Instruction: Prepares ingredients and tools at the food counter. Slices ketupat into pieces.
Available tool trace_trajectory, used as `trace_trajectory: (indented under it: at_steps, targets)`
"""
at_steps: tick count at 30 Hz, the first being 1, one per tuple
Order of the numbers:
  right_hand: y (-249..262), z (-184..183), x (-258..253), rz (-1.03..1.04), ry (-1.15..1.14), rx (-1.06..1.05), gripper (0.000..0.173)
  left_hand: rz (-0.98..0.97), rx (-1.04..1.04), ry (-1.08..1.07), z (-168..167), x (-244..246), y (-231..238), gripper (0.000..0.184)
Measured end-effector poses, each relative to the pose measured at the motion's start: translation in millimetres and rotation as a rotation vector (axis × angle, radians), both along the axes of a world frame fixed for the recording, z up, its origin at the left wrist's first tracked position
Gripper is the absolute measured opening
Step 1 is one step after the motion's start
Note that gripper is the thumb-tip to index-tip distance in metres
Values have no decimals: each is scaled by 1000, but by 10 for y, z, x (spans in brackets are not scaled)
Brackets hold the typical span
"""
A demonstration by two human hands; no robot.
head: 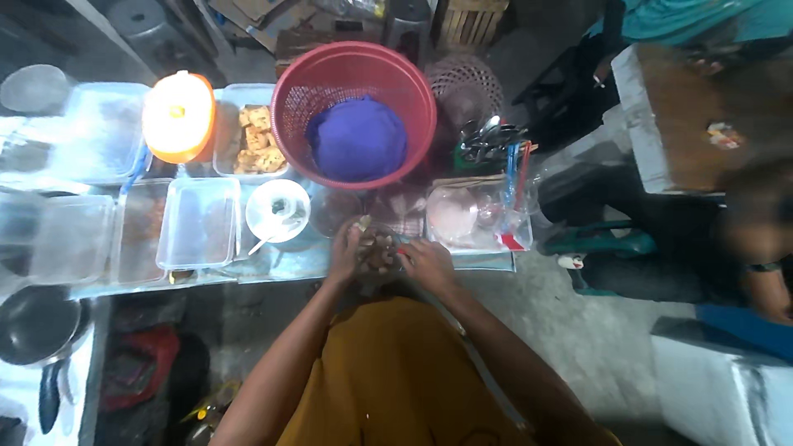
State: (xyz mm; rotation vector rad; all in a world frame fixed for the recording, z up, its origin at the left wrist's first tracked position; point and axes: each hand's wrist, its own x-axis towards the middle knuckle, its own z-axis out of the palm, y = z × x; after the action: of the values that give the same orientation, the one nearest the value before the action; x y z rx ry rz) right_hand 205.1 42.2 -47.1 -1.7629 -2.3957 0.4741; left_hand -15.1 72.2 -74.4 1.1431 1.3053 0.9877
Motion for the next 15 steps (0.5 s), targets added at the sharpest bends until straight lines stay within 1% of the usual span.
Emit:
trace_trajectory:
  at_steps: [3, 9, 13, 15]
  targets:
    - [-27, 14, 86, 2, -37, -53, 36, 42, 19, -11, -21, -2, 22, 49]
    - [-79, -23, 140, -26, -43, -127, 36, 128, -12, -107, -109, -4, 15, 51]
    - [-116, -13, 149, -101, -54, -211, 37, 225, -7, -175, -99, -30, 10, 63]
    - [-146, -41, 175, -148, -11, -229, 37, 276, -31, -274, -46, -48, 15, 63]
